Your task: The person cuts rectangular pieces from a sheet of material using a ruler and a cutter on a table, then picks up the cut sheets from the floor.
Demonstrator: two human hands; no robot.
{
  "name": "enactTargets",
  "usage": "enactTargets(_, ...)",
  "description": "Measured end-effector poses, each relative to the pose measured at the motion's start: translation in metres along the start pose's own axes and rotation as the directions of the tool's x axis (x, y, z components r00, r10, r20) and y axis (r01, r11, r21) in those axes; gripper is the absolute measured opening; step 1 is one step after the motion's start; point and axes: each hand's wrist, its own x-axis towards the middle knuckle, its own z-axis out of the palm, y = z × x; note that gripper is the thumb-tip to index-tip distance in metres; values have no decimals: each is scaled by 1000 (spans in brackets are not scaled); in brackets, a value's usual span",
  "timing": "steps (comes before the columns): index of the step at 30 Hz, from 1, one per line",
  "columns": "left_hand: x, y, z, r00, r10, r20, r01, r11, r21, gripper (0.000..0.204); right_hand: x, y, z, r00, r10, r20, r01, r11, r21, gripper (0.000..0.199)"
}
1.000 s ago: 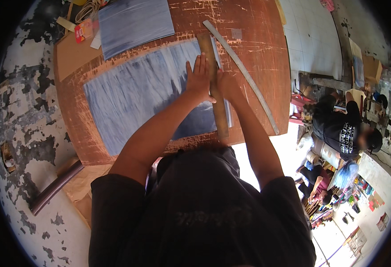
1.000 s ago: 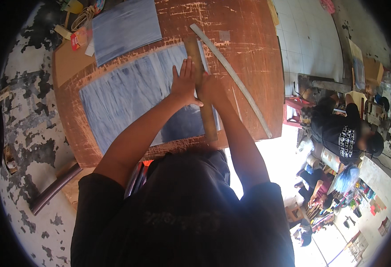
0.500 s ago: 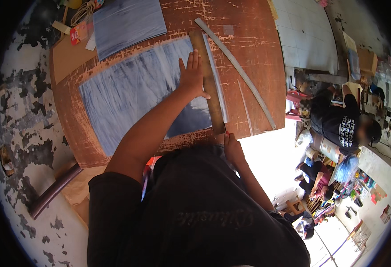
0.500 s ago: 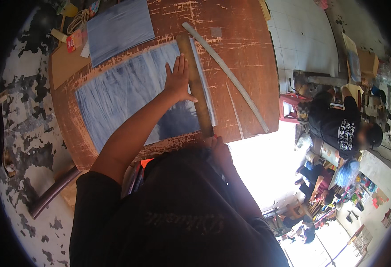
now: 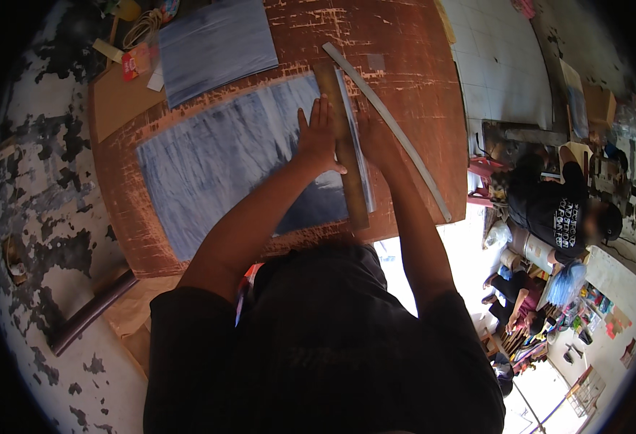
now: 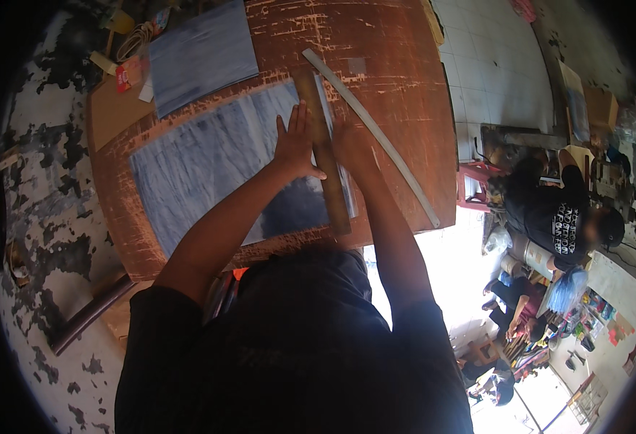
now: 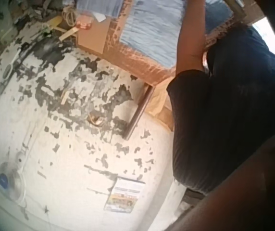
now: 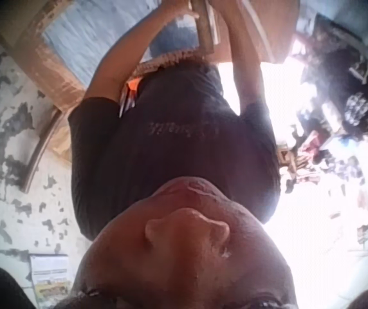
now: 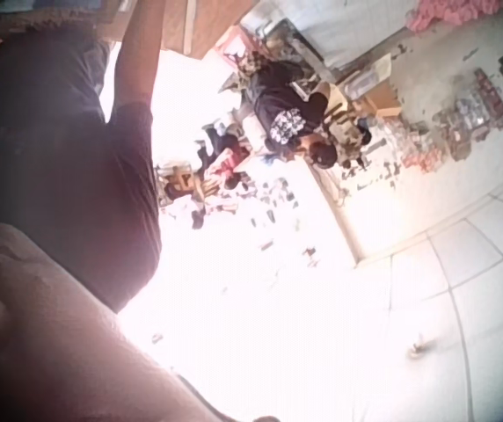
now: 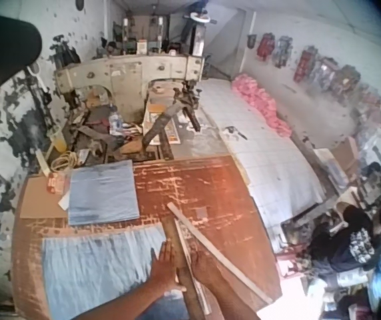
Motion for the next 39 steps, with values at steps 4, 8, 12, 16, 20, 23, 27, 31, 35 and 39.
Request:
enactTargets(4, 2, 4, -5, 1000, 15, 13, -15, 1000, 19, 162, 100, -6, 27, 970, -242, -1, 229, 918, -323, 37)
enactTargets(8, 1, 4, -4, 1000, 20, -5, -20, 1000, 20, 160, 124, -19, 23, 981, -191, 44, 196, 964, -178, 40)
enactTargets(12, -1, 2, -1, 1000, 8, -19, -8, 1000, 18, 160, 124, -35, 15, 978, -169, 124, 190, 963, -191, 47)
enactTargets(16, 3, 9, -5, 1000, 28, -11, -28, 998, 53, 160, 113, -13, 18, 984, -102, 149, 140, 952, -273, 56)
enactTargets(20, -1, 0, -4, 1000, 0, 10, 0, 999, 41, 161, 33, -28, 9, 971, -40, 236, 110, 951, -290, 45)
enactTargets(23, 0, 4, 0, 1000, -12, -8, 12, 1000, 25, 163, -34, 4, 21, 994, 11, 109, -11, 1000, 3, 61)
enactTargets(27, 3, 5, 1, 1000, -19, 7, 19, 999, 29, 165, -123, 30, 31, 947, 293, 131, -299, 954, 23, 59)
enactTargets(31, 2, 4, 5, 1000, -11, -8, 11, 1000, 20, 166, -209, 44, 31, 881, 422, 214, -425, 905, -33, 55)
enactTargets(35, 1, 9, 0, 999, -23, 44, 19, 997, 72, 167, -263, 57, 33, 827, 494, 269, -500, 864, -50, 53)
enactTargets(39, 5, 7, -2, 999, -17, 47, 13, 997, 71, 166, -269, 69, 27, 832, 451, 322, -446, 890, -96, 52)
